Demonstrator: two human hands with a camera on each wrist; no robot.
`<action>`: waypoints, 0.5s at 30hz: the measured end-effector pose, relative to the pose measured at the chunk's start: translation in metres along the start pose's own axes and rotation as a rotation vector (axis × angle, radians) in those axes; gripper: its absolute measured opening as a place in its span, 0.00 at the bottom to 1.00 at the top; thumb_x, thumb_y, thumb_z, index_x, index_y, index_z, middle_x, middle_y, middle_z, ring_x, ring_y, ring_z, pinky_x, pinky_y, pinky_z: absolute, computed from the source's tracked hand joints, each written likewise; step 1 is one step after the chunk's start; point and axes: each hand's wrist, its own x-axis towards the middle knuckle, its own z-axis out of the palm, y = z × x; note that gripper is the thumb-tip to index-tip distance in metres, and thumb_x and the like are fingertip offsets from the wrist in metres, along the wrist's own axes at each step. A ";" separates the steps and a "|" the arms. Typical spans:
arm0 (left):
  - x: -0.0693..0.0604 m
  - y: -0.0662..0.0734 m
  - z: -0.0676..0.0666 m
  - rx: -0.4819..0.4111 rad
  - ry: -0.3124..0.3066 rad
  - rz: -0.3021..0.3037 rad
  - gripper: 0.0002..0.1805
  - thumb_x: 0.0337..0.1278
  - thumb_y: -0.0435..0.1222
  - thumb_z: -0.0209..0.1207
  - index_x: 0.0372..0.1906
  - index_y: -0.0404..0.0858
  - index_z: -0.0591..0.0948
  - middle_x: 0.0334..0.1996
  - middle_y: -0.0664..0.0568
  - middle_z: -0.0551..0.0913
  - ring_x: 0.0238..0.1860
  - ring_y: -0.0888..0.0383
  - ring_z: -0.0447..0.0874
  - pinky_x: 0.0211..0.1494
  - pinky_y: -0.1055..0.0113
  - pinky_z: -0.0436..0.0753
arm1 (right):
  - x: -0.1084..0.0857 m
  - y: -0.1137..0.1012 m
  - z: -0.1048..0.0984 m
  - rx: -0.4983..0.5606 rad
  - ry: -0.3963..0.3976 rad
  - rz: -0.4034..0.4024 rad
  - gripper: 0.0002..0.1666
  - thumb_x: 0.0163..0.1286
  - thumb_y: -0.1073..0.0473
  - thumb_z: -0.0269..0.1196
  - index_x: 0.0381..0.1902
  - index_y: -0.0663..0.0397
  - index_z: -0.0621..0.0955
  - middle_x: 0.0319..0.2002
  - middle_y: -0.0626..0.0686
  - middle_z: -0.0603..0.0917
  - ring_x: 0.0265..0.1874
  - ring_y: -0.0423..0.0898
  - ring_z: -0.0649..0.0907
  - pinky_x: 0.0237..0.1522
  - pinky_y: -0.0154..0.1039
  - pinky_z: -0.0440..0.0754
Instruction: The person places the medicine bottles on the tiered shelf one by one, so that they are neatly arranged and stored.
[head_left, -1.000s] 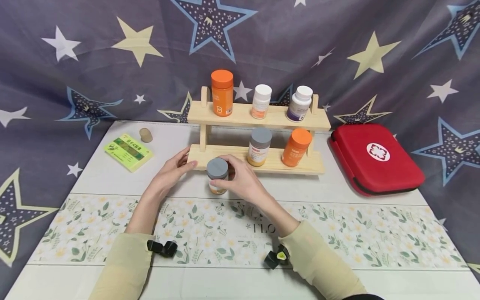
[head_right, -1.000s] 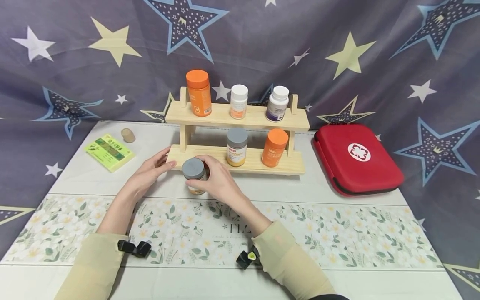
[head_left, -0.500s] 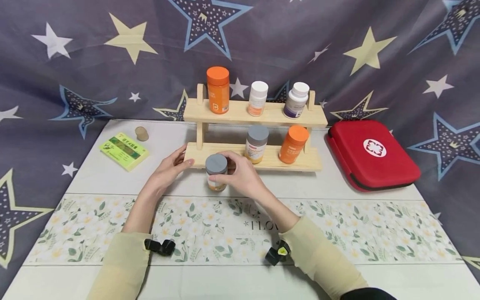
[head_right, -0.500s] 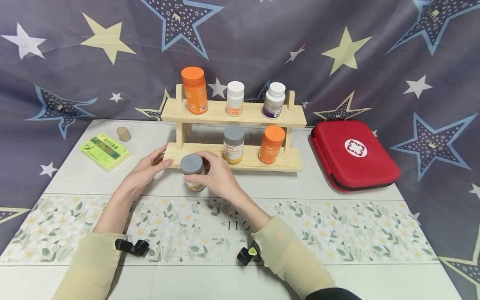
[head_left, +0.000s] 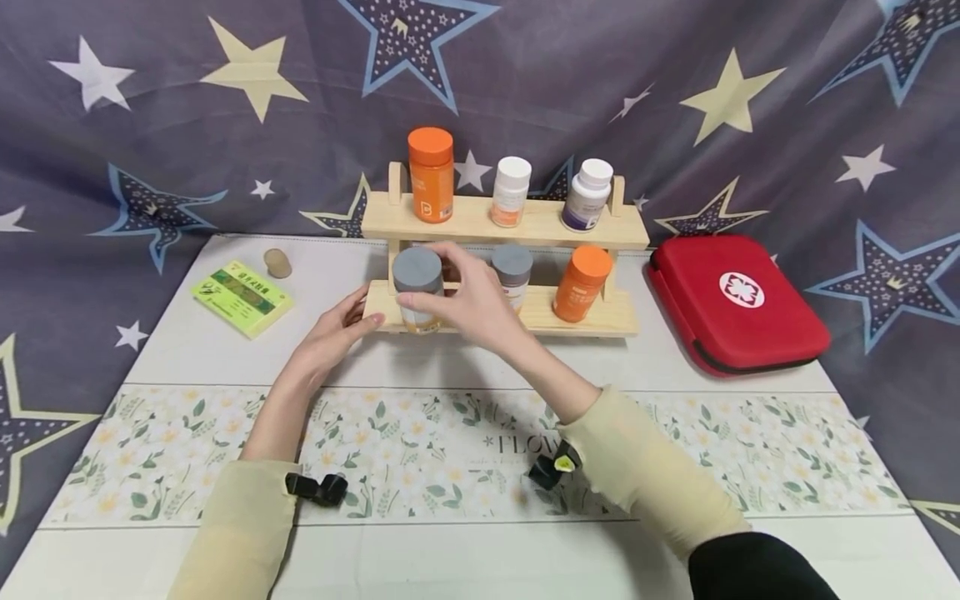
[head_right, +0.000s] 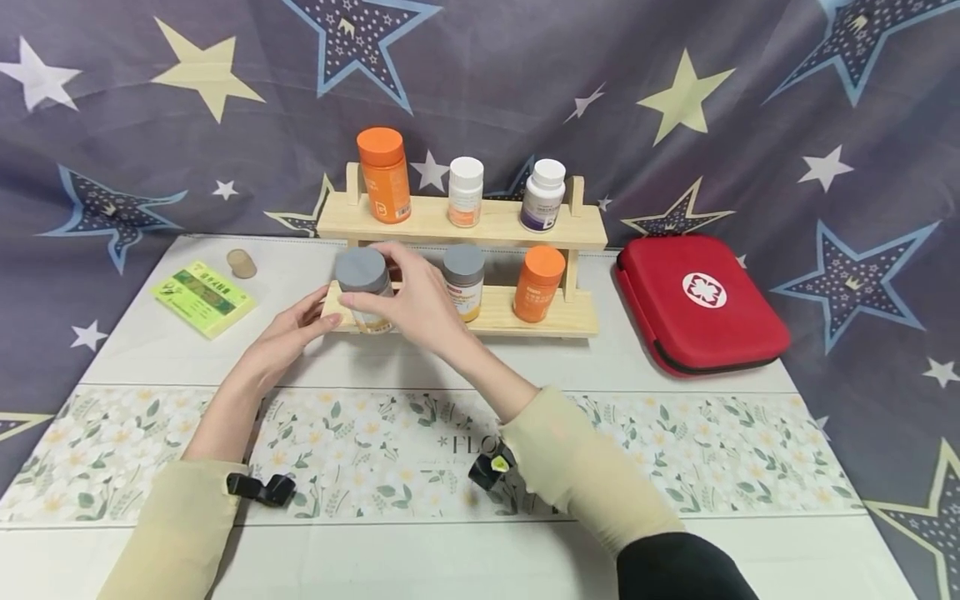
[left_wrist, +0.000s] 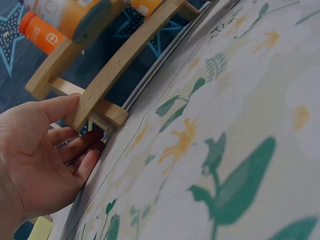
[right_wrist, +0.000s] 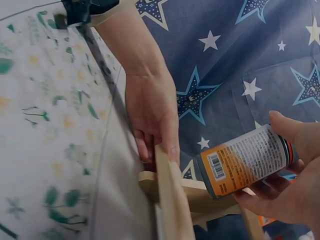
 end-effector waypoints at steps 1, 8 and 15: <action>0.000 0.000 0.000 0.002 0.001 0.000 0.45 0.75 0.48 0.57 0.85 0.48 0.45 0.81 0.40 0.59 0.82 0.44 0.54 0.86 0.47 0.54 | 0.004 -0.002 0.000 -0.014 0.007 0.003 0.34 0.61 0.54 0.77 0.64 0.52 0.79 0.53 0.51 0.87 0.47 0.44 0.88 0.50 0.35 0.85; 0.001 0.001 0.000 0.001 0.005 -0.001 0.45 0.75 0.48 0.57 0.85 0.49 0.45 0.81 0.41 0.59 0.83 0.45 0.54 0.86 0.47 0.54 | 0.022 -0.008 0.000 -0.014 0.044 0.057 0.33 0.63 0.52 0.76 0.64 0.50 0.78 0.53 0.49 0.86 0.48 0.44 0.85 0.53 0.37 0.84; 0.000 0.000 0.001 -0.004 0.001 0.000 0.45 0.75 0.48 0.57 0.85 0.48 0.45 0.81 0.41 0.58 0.83 0.44 0.52 0.86 0.47 0.52 | 0.030 -0.001 0.006 -0.061 0.075 0.114 0.35 0.63 0.48 0.76 0.64 0.49 0.77 0.54 0.50 0.86 0.49 0.44 0.83 0.51 0.35 0.80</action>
